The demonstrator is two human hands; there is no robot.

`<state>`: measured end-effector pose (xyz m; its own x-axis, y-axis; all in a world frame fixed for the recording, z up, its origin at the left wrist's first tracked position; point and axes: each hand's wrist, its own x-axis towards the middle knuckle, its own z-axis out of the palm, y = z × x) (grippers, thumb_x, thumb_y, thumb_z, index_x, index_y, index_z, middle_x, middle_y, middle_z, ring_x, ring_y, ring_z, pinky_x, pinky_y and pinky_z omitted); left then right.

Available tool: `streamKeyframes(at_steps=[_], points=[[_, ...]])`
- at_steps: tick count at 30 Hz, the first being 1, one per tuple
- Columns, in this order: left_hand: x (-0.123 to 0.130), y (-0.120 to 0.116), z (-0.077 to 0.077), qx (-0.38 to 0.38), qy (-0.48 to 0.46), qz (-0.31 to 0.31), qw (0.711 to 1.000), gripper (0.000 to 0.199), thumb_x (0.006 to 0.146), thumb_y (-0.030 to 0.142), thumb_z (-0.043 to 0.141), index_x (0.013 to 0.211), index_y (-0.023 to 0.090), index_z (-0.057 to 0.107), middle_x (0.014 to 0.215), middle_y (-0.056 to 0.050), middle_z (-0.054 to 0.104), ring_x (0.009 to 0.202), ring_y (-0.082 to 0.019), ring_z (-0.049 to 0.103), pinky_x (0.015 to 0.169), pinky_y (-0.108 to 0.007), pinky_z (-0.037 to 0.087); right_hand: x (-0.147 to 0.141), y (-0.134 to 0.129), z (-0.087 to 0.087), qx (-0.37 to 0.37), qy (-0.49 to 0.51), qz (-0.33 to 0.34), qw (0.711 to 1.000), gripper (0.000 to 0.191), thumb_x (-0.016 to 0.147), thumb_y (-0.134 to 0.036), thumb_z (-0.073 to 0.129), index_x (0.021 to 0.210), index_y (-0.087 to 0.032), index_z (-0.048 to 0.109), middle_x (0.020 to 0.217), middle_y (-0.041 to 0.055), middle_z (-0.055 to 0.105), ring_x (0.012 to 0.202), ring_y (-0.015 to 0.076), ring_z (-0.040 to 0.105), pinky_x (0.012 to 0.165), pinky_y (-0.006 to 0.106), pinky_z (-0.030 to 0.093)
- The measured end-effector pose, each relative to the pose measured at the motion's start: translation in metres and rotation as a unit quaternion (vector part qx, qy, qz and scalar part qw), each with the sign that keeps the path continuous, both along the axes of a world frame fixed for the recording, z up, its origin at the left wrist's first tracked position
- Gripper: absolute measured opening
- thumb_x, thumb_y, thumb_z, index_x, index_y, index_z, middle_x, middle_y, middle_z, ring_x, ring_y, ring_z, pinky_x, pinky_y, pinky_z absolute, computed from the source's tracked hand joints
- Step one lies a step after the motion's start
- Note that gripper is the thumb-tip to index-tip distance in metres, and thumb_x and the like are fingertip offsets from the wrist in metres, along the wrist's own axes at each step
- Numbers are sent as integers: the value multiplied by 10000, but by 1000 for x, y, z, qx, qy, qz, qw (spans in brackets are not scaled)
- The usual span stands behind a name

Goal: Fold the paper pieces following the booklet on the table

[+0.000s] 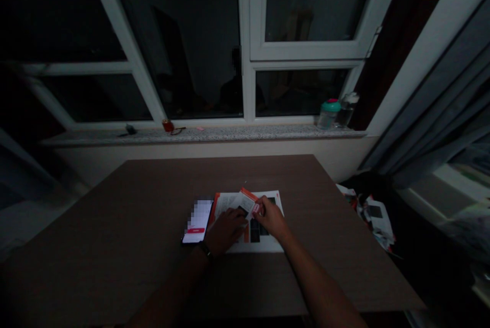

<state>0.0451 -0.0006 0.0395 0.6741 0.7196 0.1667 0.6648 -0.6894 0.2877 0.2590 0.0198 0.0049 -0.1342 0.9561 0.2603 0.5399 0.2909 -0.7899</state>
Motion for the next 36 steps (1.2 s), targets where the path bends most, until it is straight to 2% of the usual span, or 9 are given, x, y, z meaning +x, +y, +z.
streamKeyframes(at_steps=[4, 11, 17, 23, 27, 30, 36], points=[[0, 1, 1, -7, -1, 1, 1000, 217, 915, 201, 550, 1128, 231, 574, 1222, -41, 537, 1109, -237, 463, 924, -387, 406, -4, -1, 1, 3, -29, 8, 1000, 251, 755, -264, 634, 973, -225, 517, 729, -40, 563, 643, 147, 526, 581, 227, 371], [0, 2, -2, -2, -9, 2, 1000, 251, 905, 195, 562, 1151, 244, 573, 1228, -35, 535, 1096, -230, 464, 910, -377, 402, -13, -5, 5, -14, -22, 25, 999, 241, 773, -231, 617, 979, -229, 493, 772, -23, 614, 675, 157, 585, 604, 230, 403], [0, 2, 0, -7, 1, 5, 1000, 210, 905, 207, 574, 1112, 235, 588, 1215, -32, 545, 1091, -230, 465, 891, -380, 404, -13, 4, 0, -14, -46, -21, 999, 223, 757, -182, 587, 944, -228, 474, 820, 9, 638, 718, 167, 615, 621, 227, 413], [0, 1, 0, -18, -4, 5, 1000, 228, 896, 200, 592, 1120, 241, 587, 1228, -20, 547, 1120, -216, 460, 936, -371, 401, -4, 14, -1, 5, -89, -107, 990, 172, 761, -204, 561, 917, -208, 488, 787, 27, 624, 694, 168, 591, 608, 234, 395], [0, 2, -5, -15, -22, 4, 1000, 239, 904, 186, 565, 1138, 234, 581, 1304, -32, 526, 1208, -221, 432, 989, -392, 378, 0, 14, -2, 11, -61, -116, 991, 185, 766, -241, 551, 940, -203, 505, 778, 17, 618, 679, 164, 596, 600, 235, 409], [0, 3, -7, -12, -30, -3, 999, 304, 917, 176, 528, 1213, 242, 551, 1340, -39, 513, 1253, -224, 413, 1021, -418, 354, 2, 10, -2, 4, -30, -122, 992, 283, 772, -270, 553, 1042, -200, 507, 758, 7, 622, 660, 170, 609, 598, 245, 429], [0, 1, -3, -7, -19, 0, 1000, 361, 918, 189, 542, 1268, 278, 539, 1259, -28, 553, 1162, -236, 456, 962, -414, 381, 8, 4, 3, 9, 6, -155, 988, 377, 764, -339, 593, 1095, -190, 492, 812, 37, 649, 695, 199, 633, 606, 271, 457]])
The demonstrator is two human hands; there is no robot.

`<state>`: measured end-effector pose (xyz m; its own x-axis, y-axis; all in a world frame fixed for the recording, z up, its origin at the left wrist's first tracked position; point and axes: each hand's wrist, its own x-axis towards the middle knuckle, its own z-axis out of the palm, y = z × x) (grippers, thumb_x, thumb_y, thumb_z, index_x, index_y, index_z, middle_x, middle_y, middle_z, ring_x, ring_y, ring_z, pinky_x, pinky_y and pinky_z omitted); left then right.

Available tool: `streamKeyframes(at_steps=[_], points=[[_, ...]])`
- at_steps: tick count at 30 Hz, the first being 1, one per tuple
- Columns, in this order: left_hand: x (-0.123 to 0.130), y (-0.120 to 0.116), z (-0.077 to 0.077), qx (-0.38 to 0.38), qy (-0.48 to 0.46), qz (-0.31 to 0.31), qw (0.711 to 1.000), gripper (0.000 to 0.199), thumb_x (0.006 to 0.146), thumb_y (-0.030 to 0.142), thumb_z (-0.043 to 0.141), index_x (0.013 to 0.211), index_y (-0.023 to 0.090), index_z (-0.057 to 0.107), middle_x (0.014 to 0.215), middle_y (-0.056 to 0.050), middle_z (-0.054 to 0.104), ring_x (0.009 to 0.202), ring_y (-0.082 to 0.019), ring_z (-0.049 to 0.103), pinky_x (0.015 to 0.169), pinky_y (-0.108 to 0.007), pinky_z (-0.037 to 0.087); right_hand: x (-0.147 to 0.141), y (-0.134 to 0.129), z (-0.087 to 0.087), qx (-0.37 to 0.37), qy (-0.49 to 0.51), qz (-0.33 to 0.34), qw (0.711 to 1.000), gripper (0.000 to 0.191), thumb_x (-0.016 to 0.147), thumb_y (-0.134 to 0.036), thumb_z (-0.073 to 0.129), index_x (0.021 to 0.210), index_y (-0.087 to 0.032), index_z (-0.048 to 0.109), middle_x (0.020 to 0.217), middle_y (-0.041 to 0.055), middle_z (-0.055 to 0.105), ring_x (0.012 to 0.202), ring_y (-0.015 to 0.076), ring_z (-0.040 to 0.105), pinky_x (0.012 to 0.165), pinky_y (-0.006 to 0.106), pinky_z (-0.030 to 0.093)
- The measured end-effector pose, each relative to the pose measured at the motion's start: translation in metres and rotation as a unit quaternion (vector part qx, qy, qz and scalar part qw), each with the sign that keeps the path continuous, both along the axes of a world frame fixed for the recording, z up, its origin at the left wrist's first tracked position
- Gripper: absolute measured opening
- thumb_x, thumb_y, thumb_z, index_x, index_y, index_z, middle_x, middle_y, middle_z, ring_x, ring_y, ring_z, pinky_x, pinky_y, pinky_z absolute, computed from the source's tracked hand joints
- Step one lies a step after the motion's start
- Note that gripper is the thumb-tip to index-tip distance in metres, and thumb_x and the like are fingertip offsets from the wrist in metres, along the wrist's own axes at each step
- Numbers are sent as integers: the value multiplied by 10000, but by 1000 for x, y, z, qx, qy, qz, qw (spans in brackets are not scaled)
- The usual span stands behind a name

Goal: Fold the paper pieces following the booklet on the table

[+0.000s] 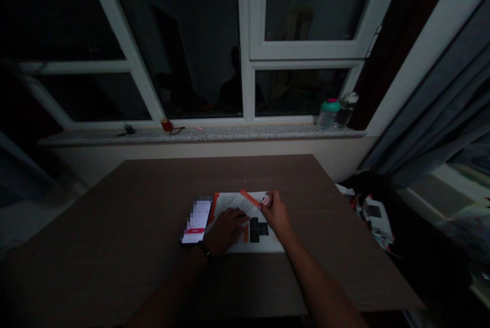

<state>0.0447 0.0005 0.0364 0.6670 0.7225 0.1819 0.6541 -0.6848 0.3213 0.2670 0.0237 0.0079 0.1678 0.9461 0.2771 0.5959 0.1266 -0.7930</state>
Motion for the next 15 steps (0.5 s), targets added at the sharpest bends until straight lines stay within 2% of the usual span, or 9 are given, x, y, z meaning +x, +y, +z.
streamKeyframes(at_steps=[4, 10, 15], points=[[1, -1, 2, 14, 12, 1, 1000, 352, 923, 193, 540, 1262, 284, 552, 1213, -39, 549, 1123, -240, 458, 916, -398, 396, -4, -1, -2, 13, 11, 20, 1000, 337, 774, -324, 587, 1063, -197, 470, 801, 25, 635, 682, 190, 623, 605, 267, 455], [0, 0, 1, 21, 31, 2, 999, 348, 904, 183, 562, 1236, 287, 569, 1206, -32, 542, 1130, -249, 440, 894, -393, 401, -13, -4, -4, -16, -18, 138, 990, 246, 770, -261, 563, 988, -232, 453, 764, -21, 610, 641, 162, 600, 571, 237, 414], [0, 0, 0, 19, 17, 1, 1000, 339, 903, 182, 572, 1226, 282, 575, 1199, -29, 538, 1114, -236, 448, 893, -383, 400, -10, 1, -4, -6, -50, 112, 992, 202, 790, -251, 533, 975, -223, 455, 739, -14, 590, 632, 161, 587, 569, 234, 393]])
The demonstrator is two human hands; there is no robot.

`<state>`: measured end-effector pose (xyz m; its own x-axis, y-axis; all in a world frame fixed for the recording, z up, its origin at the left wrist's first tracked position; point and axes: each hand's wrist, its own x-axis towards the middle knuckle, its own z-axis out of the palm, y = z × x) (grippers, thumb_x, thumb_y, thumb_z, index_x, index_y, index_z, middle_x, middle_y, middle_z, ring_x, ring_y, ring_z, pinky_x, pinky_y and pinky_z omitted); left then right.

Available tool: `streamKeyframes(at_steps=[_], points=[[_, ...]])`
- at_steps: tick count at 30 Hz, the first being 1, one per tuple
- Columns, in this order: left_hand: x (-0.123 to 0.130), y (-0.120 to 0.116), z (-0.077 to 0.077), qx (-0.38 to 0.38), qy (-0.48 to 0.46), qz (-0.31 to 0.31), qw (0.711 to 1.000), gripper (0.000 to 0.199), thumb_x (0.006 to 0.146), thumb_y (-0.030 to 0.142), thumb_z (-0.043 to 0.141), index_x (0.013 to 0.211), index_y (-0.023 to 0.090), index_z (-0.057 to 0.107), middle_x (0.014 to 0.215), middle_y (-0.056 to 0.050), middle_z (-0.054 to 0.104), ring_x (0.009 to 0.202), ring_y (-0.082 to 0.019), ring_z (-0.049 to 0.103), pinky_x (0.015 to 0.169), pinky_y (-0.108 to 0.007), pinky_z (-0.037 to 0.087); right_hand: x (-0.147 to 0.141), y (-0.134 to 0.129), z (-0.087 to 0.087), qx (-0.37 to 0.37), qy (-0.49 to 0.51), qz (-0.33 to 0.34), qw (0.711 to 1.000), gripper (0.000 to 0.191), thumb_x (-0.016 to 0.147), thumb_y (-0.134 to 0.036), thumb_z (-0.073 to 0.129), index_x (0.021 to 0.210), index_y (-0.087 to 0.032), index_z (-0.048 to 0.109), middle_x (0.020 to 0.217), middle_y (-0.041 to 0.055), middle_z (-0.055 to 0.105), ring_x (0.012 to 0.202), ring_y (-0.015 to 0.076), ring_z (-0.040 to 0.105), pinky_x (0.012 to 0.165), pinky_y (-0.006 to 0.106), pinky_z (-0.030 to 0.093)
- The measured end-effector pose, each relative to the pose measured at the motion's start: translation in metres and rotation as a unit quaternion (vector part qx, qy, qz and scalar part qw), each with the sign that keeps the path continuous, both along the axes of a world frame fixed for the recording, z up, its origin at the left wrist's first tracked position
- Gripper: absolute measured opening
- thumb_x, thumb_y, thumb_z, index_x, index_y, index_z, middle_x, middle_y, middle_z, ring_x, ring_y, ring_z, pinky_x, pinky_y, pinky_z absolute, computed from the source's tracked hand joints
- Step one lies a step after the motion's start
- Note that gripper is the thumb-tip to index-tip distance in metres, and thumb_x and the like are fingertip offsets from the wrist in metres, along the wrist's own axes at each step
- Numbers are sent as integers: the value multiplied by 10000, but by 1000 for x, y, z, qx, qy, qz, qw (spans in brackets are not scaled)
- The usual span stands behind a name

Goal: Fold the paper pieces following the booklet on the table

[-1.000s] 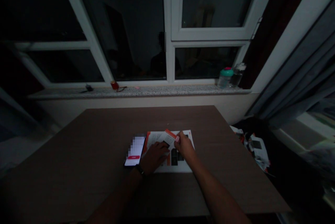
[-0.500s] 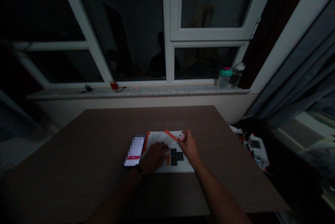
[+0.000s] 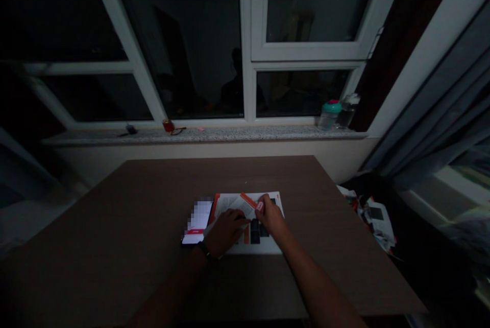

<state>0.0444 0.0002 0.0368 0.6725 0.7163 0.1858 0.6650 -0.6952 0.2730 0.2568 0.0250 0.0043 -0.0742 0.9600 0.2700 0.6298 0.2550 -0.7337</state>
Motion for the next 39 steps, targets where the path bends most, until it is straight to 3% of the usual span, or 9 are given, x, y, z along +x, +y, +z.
streamKeyframes(at_steps=[12, 19, 23, 29, 34, 39], points=[[-1, 2, -5, -13, -19, -3, 1000, 362, 892, 167, 580, 1233, 288, 578, 1240, -33, 537, 1177, -234, 450, 995, -418, 385, 12, 12, -6, 17, -35, -122, 992, 218, 801, -278, 519, 1001, -202, 479, 752, 24, 629, 629, 175, 606, 550, 233, 369], [-5, 3, -16, -1, -34, -12, 999, 419, 913, 176, 554, 1311, 301, 516, 1381, -31, 473, 1289, -229, 393, 1078, -439, 337, 14, 4, -3, 17, 37, -128, 991, 271, 787, -331, 560, 1016, -212, 477, 819, 39, 652, 716, 212, 649, 614, 270, 442], [-5, 3, -15, 4, -28, -15, 999, 406, 926, 190, 532, 1317, 294, 506, 1387, -46, 468, 1290, -235, 397, 1074, -454, 346, 7, -2, 0, 20, 48, -97, 994, 286, 781, -319, 566, 1033, -208, 486, 786, 25, 644, 679, 198, 630, 594, 261, 437], [-3, 4, -17, 7, -35, -11, 999, 384, 927, 203, 548, 1297, 303, 521, 1373, -36, 477, 1292, -227, 397, 1073, -449, 348, -2, -4, 0, 35, -17, 17, 999, 25, 817, -221, 509, 841, -227, 507, 761, 5, 604, 695, 167, 577, 615, 239, 411], [-4, 3, -16, 5, -32, -13, 999, 416, 918, 188, 558, 1312, 308, 506, 1382, -28, 468, 1293, -224, 391, 1082, -441, 339, -3, -2, -3, 73, -79, 68, 992, 58, 826, -167, 489, 795, -216, 494, 814, 20, 578, 766, 174, 550, 677, 249, 404], [-4, 4, -18, 3, -34, -15, 999, 408, 912, 185, 569, 1300, 302, 520, 1385, -30, 469, 1284, -229, 402, 1071, -441, 348, 2, 8, -1, 109, -122, 41, 986, 102, 832, -126, 458, 780, -207, 492, 801, 34, 560, 797, 191, 529, 714, 269, 391]])
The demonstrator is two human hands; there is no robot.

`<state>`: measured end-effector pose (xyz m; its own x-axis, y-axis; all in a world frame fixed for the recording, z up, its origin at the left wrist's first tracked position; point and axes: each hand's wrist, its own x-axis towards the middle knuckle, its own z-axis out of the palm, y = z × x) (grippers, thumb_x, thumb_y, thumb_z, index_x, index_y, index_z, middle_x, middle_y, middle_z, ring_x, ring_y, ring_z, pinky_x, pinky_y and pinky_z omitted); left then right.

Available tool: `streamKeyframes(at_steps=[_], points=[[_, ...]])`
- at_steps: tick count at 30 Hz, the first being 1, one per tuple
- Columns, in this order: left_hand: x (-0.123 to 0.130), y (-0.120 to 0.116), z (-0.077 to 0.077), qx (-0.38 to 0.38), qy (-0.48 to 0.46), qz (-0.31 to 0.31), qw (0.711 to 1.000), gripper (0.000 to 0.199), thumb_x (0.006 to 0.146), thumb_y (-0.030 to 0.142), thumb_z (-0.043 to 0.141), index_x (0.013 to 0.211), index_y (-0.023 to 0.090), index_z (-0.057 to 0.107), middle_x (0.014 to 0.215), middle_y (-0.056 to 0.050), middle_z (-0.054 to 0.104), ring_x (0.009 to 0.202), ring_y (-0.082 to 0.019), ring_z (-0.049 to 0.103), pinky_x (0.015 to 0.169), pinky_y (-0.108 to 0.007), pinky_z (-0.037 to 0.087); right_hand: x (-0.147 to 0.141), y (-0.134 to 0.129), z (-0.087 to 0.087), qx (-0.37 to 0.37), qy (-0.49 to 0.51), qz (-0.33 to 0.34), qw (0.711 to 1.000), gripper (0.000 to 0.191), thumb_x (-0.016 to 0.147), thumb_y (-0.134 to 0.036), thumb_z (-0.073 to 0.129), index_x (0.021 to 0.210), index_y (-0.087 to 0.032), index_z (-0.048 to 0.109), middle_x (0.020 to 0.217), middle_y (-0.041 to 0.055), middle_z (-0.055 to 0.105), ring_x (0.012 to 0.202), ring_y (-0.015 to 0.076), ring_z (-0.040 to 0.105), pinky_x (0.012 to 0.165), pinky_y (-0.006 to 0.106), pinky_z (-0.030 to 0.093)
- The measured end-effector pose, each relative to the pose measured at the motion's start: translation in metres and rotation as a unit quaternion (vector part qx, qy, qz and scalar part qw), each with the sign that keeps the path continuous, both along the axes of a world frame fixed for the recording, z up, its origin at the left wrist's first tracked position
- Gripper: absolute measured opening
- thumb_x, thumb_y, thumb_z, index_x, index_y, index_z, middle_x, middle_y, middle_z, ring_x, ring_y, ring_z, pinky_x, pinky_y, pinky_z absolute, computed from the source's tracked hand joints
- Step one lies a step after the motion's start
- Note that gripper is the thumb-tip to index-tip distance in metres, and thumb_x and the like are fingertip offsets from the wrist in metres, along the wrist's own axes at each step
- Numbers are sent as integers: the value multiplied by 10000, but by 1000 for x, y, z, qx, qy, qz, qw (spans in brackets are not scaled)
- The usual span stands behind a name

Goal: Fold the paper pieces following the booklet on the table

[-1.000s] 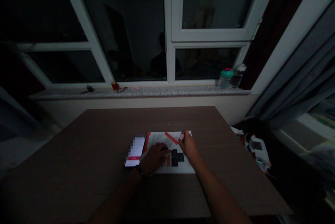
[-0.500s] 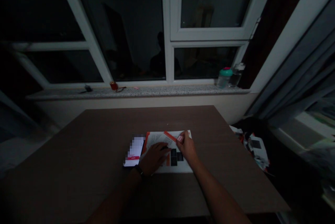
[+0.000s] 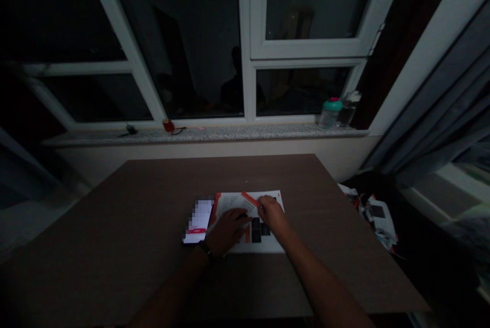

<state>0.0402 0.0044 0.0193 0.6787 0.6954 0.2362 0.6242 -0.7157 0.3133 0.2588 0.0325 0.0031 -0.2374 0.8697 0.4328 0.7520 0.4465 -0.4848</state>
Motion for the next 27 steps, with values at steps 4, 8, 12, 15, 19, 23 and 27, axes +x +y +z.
streamKeyframes(at_steps=[4, 8, 12, 15, 19, 23, 27], points=[[0, 0, 1, -4, 4, 0, 1000, 407, 915, 198, 571, 1303, 308, 518, 1382, -25, 471, 1283, -226, 402, 1071, -437, 352, 4, 2, 1, 2, -8, -29, 1000, 125, 838, -118, 448, 757, -207, 483, 771, 33, 548, 760, 191, 519, 694, 272, 387], [0, 0, 3, -6, 8, 4, 1000, 395, 917, 204, 569, 1298, 302, 525, 1382, -31, 469, 1286, -233, 400, 1071, -447, 357, 1, -4, -5, -8, -3, 42, 999, 90, 854, -130, 467, 823, -204, 509, 820, 31, 565, 773, 178, 531, 709, 268, 404], [0, 0, 4, -1, 4, 0, 1000, 414, 907, 182, 568, 1301, 303, 528, 1364, -40, 481, 1274, -243, 417, 1066, -460, 363, -2, -3, -10, 6, -3, 94, 996, 133, 840, -84, 467, 859, -196, 536, 870, 42, 582, 827, 178, 539, 752, 270, 417], [0, 0, 3, -1, 2, -4, 1000, 428, 910, 182, 561, 1316, 309, 516, 1373, -37, 479, 1281, -240, 411, 1068, -455, 363, -1, 2, -9, 33, -11, 45, 998, 143, 843, -73, 462, 832, -195, 536, 842, 44, 581, 826, 190, 527, 751, 278, 408], [-1, 0, 4, -11, 2, -2, 1000, 411, 913, 206, 563, 1309, 307, 522, 1377, -29, 488, 1285, -232, 413, 1077, -447, 356, 2, 4, -5, 51, -21, -17, 998, 155, 838, -78, 464, 754, -204, 496, 786, 36, 558, 770, 190, 508, 700, 274, 386], [-2, 1, 3, -18, -14, -2, 1000, 404, 928, 198, 524, 1324, 271, 498, 1399, -29, 488, 1303, -213, 410, 1098, -432, 341, 2, 0, 0, 45, 19, -50, 998, 123, 850, -112, 469, 772, -203, 496, 773, 32, 553, 733, 181, 515, 673, 267, 382], [-2, 3, -3, -11, -15, 0, 1000, 412, 948, 187, 454, 1356, 250, 462, 1454, -35, 441, 1350, -203, 367, 1121, -433, 319, 1, -7, 0, 29, 76, -36, 996, 76, 866, -149, 483, 815, -202, 500, 794, 32, 566, 740, 175, 532, 669, 261, 401]])
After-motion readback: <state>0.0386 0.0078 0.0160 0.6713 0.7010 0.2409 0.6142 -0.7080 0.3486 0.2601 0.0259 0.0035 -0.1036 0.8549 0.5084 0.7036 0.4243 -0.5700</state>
